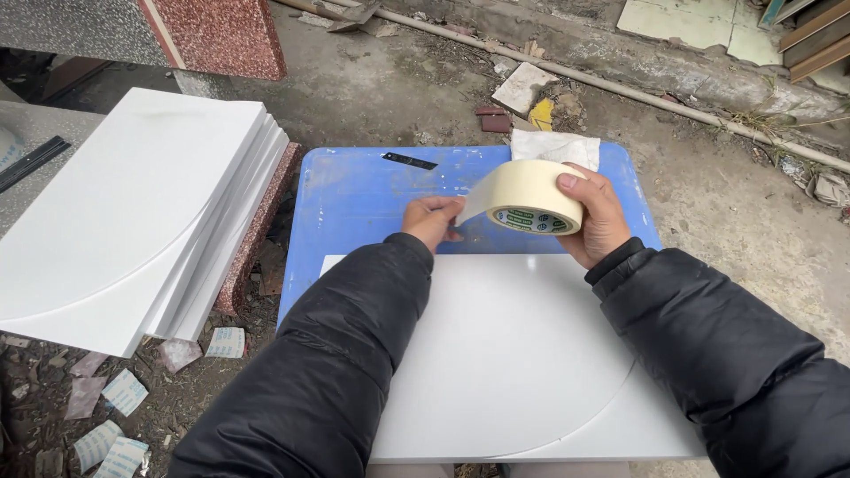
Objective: Applying masking tape to the curved edges of white furniture panels
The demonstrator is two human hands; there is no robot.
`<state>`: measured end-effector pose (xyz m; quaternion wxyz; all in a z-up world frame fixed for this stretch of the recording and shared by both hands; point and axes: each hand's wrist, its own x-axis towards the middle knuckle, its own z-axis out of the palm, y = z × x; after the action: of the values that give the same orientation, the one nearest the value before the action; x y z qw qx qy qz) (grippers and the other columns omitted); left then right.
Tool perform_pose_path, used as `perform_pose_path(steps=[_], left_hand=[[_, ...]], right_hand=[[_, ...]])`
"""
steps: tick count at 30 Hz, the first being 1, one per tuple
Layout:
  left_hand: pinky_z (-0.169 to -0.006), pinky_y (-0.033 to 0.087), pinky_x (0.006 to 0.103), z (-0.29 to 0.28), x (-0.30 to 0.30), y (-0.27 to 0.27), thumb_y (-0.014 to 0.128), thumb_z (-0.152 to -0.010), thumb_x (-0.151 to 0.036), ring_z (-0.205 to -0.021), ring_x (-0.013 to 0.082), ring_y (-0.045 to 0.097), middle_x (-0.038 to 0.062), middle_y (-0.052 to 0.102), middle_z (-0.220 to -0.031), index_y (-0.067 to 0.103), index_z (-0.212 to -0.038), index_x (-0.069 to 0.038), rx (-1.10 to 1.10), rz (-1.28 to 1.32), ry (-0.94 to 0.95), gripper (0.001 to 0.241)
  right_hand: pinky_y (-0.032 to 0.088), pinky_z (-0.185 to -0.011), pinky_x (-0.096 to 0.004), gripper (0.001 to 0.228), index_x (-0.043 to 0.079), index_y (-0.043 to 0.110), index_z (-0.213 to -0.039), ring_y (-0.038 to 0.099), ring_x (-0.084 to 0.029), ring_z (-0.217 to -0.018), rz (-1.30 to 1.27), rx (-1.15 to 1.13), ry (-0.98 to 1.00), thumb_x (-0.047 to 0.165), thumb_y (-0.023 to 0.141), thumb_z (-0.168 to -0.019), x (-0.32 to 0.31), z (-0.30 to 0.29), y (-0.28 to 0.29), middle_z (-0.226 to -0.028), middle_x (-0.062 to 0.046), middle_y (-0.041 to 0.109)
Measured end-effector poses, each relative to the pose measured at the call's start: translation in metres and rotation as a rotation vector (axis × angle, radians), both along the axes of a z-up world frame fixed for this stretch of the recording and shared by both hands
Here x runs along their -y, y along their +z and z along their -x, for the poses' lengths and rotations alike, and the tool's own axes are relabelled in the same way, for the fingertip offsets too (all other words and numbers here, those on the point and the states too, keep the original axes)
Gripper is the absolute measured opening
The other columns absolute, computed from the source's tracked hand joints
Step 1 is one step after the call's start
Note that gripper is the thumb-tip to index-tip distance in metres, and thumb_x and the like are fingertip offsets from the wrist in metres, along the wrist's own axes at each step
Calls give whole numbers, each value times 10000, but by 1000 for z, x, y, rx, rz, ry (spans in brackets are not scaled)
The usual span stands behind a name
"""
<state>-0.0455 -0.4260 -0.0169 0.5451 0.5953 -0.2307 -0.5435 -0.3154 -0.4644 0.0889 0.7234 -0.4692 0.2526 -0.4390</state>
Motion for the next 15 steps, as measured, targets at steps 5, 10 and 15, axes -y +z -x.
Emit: perform_pose_path(steps=[5, 10, 15], left_hand=[[-582, 614, 399, 59, -6, 22, 814, -1073, -55, -741, 236, 657, 140, 720, -885, 810, -1219, 46, -268, 32, -72, 178], [-574, 613, 394, 85, -12, 41, 739, -1111, -59, -743, 205, 624, 110, 705, -901, 808, -1152, -16, -314, 25, -89, 91], [-552, 572, 394, 99, -13, 36, 851, -1010, -254, -723, 212, 625, 113, 708, -938, 743, -1125, -82, -246, -49, -91, 233]], right_hand=[[656, -1007, -544, 727, 12, 725, -1518, 810, -389, -1155, -180, 145, -17, 434, 792, -929, -9, -18, 12, -1303, -205, 833], [650, -1075, -547, 778, 24, 707, -1535, 793, -394, -1209, -230, 233, -51, 459, 814, -899, -21, -26, 29, -1353, -225, 819], [636, -939, -471, 557, 62, 793, -1340, 807, -331, -1054, -228, 135, -158, 469, 763, -961, -23, -34, 19, -1206, -146, 856]])
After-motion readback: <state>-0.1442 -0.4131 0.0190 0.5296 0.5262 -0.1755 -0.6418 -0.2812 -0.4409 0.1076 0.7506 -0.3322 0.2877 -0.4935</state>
